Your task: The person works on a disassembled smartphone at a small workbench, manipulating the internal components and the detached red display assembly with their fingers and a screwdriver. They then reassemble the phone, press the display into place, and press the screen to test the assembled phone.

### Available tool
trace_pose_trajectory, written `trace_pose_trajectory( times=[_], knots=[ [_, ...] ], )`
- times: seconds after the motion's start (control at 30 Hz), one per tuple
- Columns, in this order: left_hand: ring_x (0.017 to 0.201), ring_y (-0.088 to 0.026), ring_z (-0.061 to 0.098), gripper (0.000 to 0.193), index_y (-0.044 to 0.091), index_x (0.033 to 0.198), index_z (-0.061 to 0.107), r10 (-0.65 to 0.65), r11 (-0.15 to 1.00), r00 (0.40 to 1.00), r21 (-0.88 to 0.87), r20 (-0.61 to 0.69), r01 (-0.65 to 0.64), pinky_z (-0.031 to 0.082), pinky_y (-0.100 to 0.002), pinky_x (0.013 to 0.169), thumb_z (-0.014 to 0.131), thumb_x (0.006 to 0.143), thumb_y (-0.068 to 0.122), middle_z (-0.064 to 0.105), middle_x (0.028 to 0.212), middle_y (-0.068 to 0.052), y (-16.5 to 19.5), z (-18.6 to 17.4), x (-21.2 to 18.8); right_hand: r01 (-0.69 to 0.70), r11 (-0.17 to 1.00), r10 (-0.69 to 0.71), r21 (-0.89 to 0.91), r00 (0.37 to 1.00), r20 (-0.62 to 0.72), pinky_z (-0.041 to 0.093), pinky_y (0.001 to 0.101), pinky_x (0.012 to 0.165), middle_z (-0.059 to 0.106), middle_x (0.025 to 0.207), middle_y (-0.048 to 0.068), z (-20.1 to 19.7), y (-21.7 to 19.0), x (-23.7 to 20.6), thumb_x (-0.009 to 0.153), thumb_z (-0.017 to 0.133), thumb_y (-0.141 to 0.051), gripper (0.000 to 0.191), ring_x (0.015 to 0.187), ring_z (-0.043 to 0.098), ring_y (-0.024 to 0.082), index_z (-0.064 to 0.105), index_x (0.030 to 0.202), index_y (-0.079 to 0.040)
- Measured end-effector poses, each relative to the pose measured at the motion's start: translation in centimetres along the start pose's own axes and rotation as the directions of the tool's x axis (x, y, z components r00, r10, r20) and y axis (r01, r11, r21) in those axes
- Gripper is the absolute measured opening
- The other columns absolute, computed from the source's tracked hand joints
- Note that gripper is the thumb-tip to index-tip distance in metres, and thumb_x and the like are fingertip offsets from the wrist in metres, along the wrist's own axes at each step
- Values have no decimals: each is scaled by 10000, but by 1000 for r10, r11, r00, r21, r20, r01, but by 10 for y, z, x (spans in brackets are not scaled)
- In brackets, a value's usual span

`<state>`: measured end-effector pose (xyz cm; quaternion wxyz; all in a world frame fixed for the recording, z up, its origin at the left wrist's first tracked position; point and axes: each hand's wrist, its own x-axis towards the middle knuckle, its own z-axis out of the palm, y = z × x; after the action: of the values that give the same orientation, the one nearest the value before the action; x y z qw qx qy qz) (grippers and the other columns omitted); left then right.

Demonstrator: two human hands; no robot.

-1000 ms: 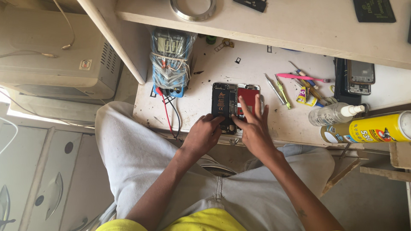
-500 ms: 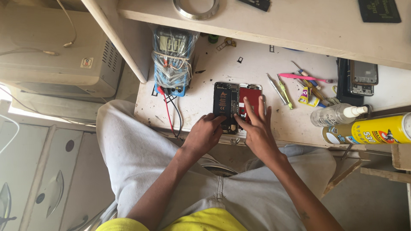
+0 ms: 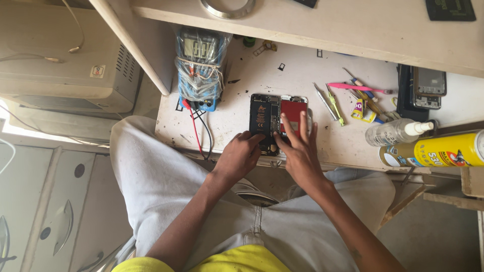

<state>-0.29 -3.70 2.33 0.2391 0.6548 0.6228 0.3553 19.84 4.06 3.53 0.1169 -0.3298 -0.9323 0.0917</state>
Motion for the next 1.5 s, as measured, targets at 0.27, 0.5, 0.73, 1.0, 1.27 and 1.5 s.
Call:
trace_pose_trajectory(
  times=[0.27,0.5,0.73,1.0,1.27,1.5],
  knots=[
    [922,-411,652,399,42,1248,655,1,1000,1000,3,-9,-1,528,-492,853,622,851,64,667,963,-234,3,2,2,-78,972,67,223,996,56,54,717,1157,172,1685,141,-3,22,4,731,573,173,680,1530,0,527,734,1282,-190],
    [924,-420,652,411,39,1261,651,0,1000,1000,-16,-9,0,530,-497,859,618,853,68,668,970,-240,-1,1,0,-95,934,110,345,994,-25,105,601,1267,166,1748,82,7,29,7,854,512,177,648,1594,23,484,724,1313,-228],
    [922,-425,656,416,30,1256,648,0,1000,1000,-18,1,0,530,-501,862,616,842,61,669,967,-245,-1,1,2,-66,955,76,289,997,-23,67,647,1235,185,1710,130,1,19,2,774,525,195,685,1576,23,484,709,1328,-162],
    [905,-424,665,388,31,1240,653,-18,1000,1000,-25,-2,18,533,-504,848,609,856,60,672,952,-242,-1,1,2,-29,985,35,168,999,-32,102,727,1198,224,1689,149,-5,10,-2,777,550,174,622,1563,62,496,709,1307,-111],
    [906,-412,665,373,38,1236,653,-14,1000,1000,-4,3,14,536,-496,849,608,867,72,674,941,-233,-1,1,2,-13,999,16,52,999,-43,115,744,1194,265,1672,162,-2,-2,-3,820,592,127,489,1555,92,503,719,1260,-45],
    [907,-412,657,379,42,1243,648,-8,1000,1000,0,5,8,531,-498,848,614,867,73,664,936,-224,-2,1,1,-12,998,11,-61,1000,-10,116,781,1162,270,1655,167,-6,-8,2,757,620,120,520,1540,98,510,722,1245,-25]
  ],
)
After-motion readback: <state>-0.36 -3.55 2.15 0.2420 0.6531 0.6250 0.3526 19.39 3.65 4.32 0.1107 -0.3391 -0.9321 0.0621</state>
